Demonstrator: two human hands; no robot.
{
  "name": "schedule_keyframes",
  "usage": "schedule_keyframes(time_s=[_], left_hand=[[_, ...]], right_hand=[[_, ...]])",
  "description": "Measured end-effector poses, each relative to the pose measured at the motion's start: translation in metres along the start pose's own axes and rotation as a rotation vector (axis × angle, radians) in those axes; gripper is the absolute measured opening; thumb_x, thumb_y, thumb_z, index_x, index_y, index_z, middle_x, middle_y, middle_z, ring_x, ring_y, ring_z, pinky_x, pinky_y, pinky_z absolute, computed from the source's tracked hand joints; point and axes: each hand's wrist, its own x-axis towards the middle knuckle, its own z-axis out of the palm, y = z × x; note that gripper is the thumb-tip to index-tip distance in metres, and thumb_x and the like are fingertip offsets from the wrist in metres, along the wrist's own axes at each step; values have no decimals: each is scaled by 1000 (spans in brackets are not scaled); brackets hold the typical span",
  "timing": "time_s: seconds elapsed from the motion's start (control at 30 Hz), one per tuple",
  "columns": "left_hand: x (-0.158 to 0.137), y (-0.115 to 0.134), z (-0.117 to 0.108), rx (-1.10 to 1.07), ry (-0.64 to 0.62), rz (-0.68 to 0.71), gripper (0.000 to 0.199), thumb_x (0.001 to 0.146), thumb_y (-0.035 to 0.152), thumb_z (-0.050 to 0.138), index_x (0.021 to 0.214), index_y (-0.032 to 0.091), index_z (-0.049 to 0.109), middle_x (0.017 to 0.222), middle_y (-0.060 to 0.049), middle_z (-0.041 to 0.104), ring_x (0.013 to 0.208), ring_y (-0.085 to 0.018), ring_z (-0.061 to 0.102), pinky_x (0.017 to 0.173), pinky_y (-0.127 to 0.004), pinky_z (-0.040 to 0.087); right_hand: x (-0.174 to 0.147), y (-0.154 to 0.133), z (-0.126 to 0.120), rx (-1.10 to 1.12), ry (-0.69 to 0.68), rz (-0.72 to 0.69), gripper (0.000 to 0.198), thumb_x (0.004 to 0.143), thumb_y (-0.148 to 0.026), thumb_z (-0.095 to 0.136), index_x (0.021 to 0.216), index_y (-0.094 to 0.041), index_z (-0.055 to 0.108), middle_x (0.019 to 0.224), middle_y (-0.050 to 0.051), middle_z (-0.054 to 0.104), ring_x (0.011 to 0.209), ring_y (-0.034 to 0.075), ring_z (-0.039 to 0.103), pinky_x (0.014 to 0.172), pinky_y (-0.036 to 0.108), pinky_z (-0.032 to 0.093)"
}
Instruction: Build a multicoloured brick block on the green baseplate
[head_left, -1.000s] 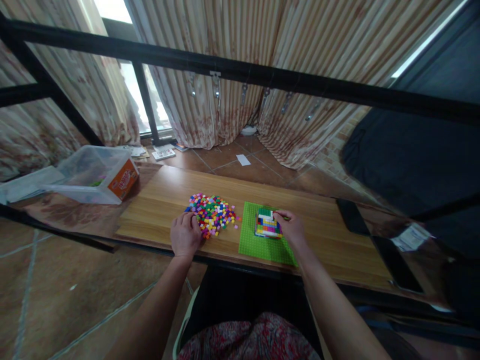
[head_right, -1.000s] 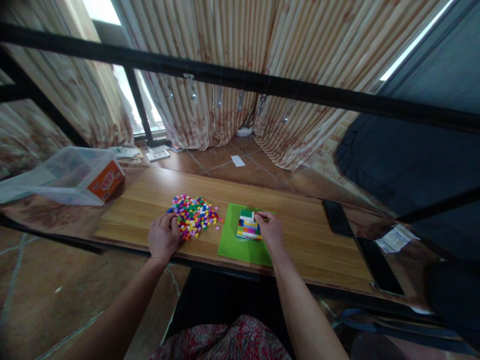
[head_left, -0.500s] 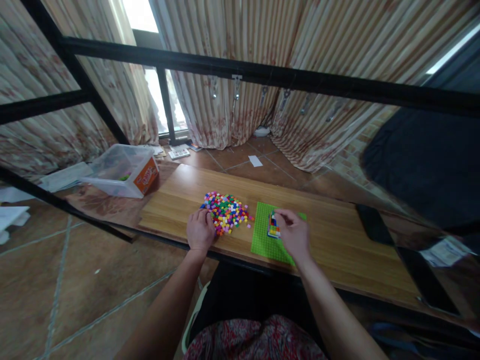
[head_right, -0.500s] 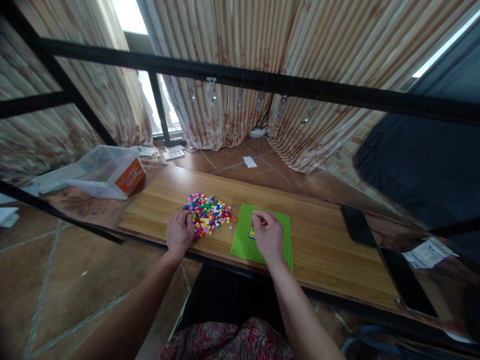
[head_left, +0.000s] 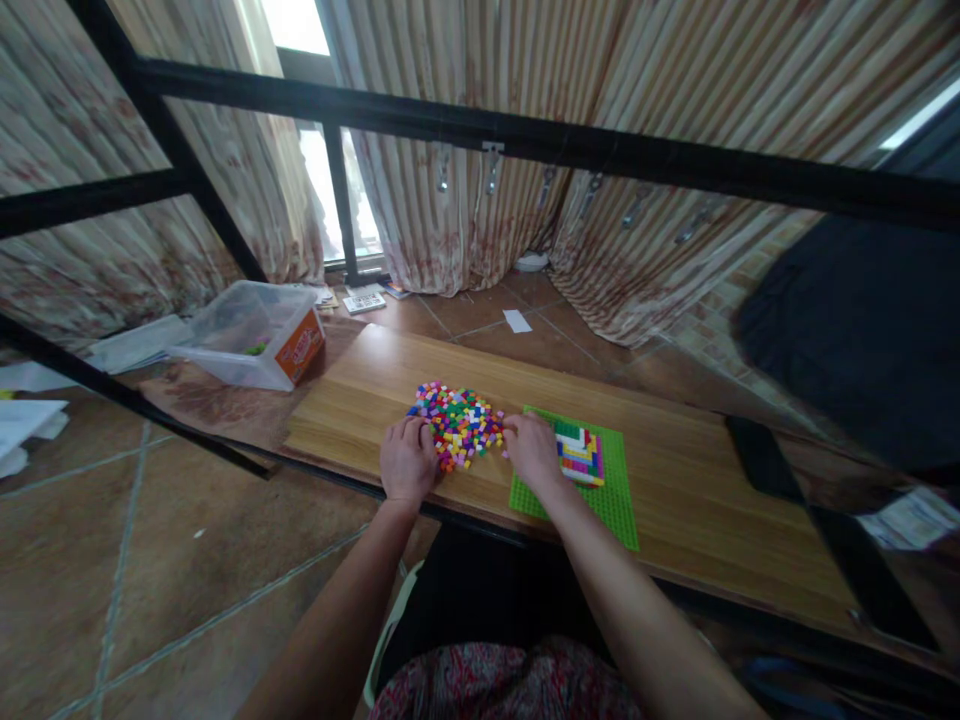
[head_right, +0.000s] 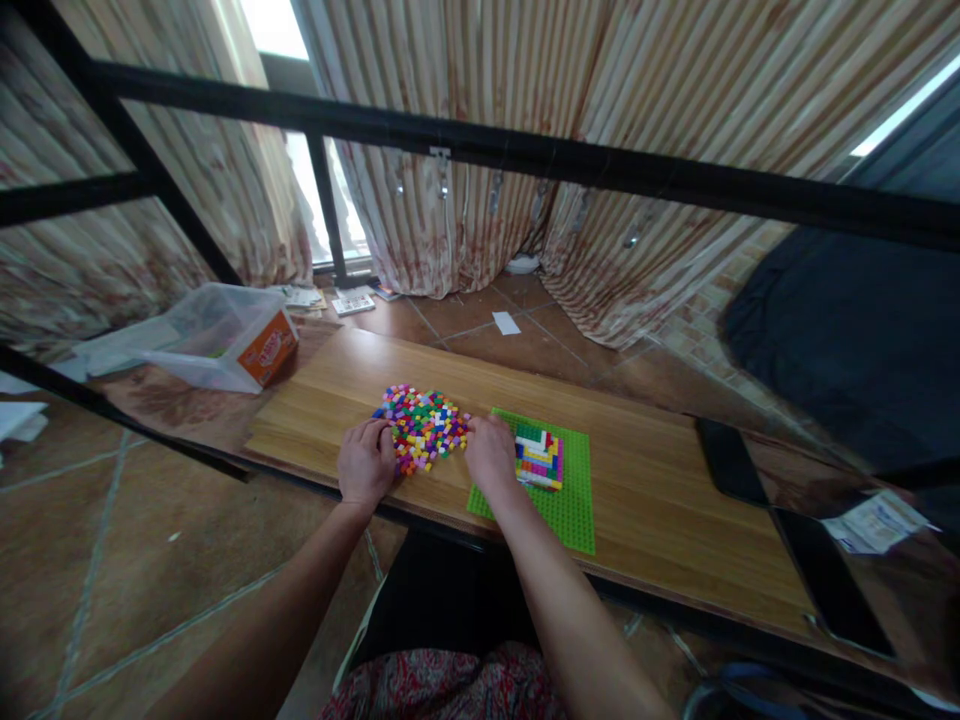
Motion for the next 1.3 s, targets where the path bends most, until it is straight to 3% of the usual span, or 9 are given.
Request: schedule_keyframes(time_s=[0.3,0.67,0.87,1.1,1.3], left_hand=[[0,-1,2,11,26,5,25,92,25,45,96,16,68,101,-11,70,99,-25,61,90,-38,44],[-1,-2,2,2,22,3,25,91,24,45,96,15,68,101,-11,70,97,-25,60,90,-37,44],[-1,-2,2,14,25,12,23,90,24,46,97,16,67,101,-11,70,99,-26,60,90,-38,44],[-2,-2,2,7,22,-3,24,89,24,46,98,16,67,102,-12,70,100,-26,60,89,-39,45],[-2,-2,2,13,25,-14,24,89,24,47,99,16,67,103,-12,69,98,-26,59,89,-39,45]], right_hand=[[10,1,4,19,-86,55,24,88,-21,54,99,-22,76,96,7,68,92,19,62,85,27,41],[10,6,4,90,-87,18,30,82,-9,52,97,-20,76,96,8,69,90,19,63,83,26,43],[10,2,7,62,-75,25,28,76,-10,58,96,-20,75,96,8,68,90,19,63,83,27,43],[8,1,12,57,-40,41,16,80,-16,58,81,-20,74,91,6,66,86,18,61,79,28,42],[6,1,11,92,-47,25,13,80,-20,62,87,-21,73,92,5,64,86,17,59,80,28,41]])
